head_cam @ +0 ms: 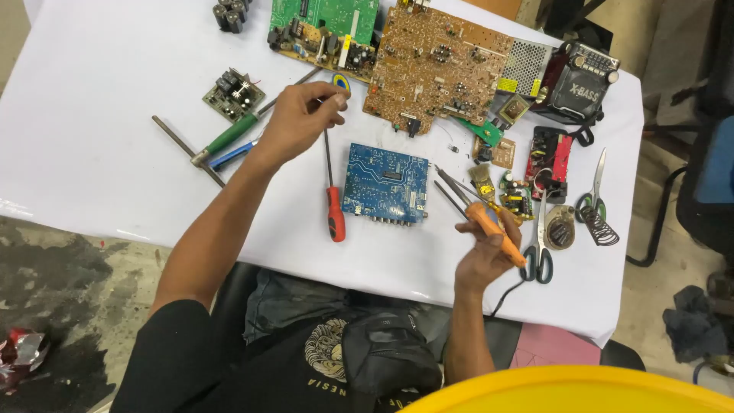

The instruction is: Soldering electronic components onto a blue circuit board using a soldering iron and solder wire at a repair bench.

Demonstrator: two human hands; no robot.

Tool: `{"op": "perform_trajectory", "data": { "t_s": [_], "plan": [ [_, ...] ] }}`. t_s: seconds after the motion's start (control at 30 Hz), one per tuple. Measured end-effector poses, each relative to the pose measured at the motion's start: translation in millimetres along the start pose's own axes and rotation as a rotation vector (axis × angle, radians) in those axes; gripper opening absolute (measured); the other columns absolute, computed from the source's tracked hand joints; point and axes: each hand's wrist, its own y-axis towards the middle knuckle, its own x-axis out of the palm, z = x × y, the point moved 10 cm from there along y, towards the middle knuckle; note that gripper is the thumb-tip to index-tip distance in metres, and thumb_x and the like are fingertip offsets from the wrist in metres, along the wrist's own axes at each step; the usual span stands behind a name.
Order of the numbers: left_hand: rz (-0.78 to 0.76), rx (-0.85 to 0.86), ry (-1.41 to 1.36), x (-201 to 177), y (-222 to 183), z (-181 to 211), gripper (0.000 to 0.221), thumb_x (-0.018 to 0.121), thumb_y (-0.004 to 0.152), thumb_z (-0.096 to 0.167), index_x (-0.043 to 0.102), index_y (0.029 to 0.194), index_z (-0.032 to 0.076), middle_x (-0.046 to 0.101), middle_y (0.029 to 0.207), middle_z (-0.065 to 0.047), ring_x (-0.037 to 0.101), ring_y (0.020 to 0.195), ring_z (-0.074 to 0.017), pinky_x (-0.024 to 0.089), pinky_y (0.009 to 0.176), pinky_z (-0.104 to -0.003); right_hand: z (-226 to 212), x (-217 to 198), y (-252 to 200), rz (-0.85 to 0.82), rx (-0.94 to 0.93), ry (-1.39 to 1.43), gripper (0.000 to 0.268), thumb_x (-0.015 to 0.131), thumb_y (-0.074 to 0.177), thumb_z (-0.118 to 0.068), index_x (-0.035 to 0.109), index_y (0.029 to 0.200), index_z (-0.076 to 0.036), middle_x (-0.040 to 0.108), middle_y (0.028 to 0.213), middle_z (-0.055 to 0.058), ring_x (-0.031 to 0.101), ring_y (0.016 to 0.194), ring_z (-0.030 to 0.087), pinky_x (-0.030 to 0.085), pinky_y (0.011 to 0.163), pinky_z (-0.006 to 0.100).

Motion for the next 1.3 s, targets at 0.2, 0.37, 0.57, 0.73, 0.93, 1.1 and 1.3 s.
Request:
{"op": "perform_trajectory", "data": {
  "t_s": [0.2, 0.37, 0.57, 0.73, 0.93, 1.1, 1.3],
  "plan": [
    [0.05, 0.153, 0.883, -16.3, 19.7, -46.1, 0.032, 0.065, 0.101, 0.032, 0.075, 0.115, 0.006, 0.071, 0.097, -0.013, 0.066, 0.076, -0.042, 0.046, 0.067, -0.056, -5.0, 69.2, 5.2, -0.138, 0.155, 0.108, 0.038, 0.054, 0.111, -0.032, 0.05, 0.143, -0.012, 0.07, 0.117, 0.024, 0.074, 0.092, 0.037, 0.063, 0.082, 0.048],
    [-0.031, 0.12, 1.133, -60.4, 1.6, -18.4, 0.063, 0.077, 0.09, 0.048, 0.064, 0.137, 0.008, 0.063, 0.127, -0.017, 0.055, 0.123, -0.0367, 0.022, 0.107, -0.062, 8.4, 67.3, -3.0, -0.178, 0.194, 0.177, 0.039, 0.053, 0.112, -0.032, 0.048, 0.145, -0.012, 0.064, 0.128, 0.021, 0.07, 0.113, 0.033, 0.064, 0.092, 0.048],
    [-0.178, 0.08, 1.143, -109.1, -7.8, -47.4, 0.053, 0.08, 0.086, 0.033, 0.063, 0.131, 0.01, 0.063, 0.133, -0.016, 0.057, 0.117, -0.0407, 0.034, 0.099, -0.057, 14.8, 58.3, -10.1, -0.157, 0.243, 0.112, 0.037, 0.054, 0.11, -0.035, 0.052, 0.138, -0.011, 0.066, 0.122, 0.018, 0.071, 0.106, 0.03, 0.065, 0.089, 0.045],
    [0.067, 0.047, 1.047, -136.0, -5.4, -85.4, 0.053, 0.077, 0.092, 0.02, 0.055, 0.139, 0.007, 0.066, 0.115, -0.016, 0.061, 0.095, -0.0403, 0.046, 0.08, -0.051, 17.2, 51.8, -12.2, -0.142, 0.268, 0.078, 0.036, 0.053, 0.11, -0.036, 0.051, 0.137, -0.012, 0.068, 0.116, 0.018, 0.071, 0.104, 0.03, 0.064, 0.09, 0.045],
    [0.166, -0.08, 1.247, -157.1, -15.7, -107.8, 0.033, 0.074, 0.099, 0.035, 0.069, 0.113, 0.005, 0.069, 0.096, -0.018, 0.066, 0.077, -0.0419, 0.051, 0.062, -0.052, 10.8, 49.7, -12.1, -0.156, 0.228, 0.009, 0.035, 0.052, 0.111, -0.035, 0.051, 0.135, -0.01, 0.066, 0.111, 0.02, 0.071, 0.099, 0.031, 0.065, 0.087, 0.046],
    [0.198, -0.128, 0.938, -155.1, -25.0, -88.0, 0.015, 0.072, 0.1, 0.02, 0.076, 0.095, 0.006, 0.073, 0.08, -0.01, 0.065, 0.071, -0.0339, 0.048, 0.06, -0.047, 18.6, 51.6, -16.2, -0.156, 0.282, 0.022, 0.041, 0.055, 0.108, -0.039, 0.052, 0.135, -0.008, 0.069, 0.11, 0.024, 0.073, 0.092, 0.033, 0.064, 0.085, 0.045],
    [0.248, -0.332, 1.264, -159.0, -43.0, -120.3, 0.067, 0.07, 0.097, 0.069, 0.068, 0.086, 0.003, 0.068, 0.09, -0.016, 0.066, 0.077, -0.0397, 0.049, 0.063, -0.05, 13.9, 48.6, -16.6, -0.164, 0.265, 0.007, 0.041, 0.056, 0.108, -0.039, 0.052, 0.135, -0.009, 0.069, 0.108, 0.021, 0.073, 0.091, 0.031, 0.064, 0.084, 0.044]
  ]
}}
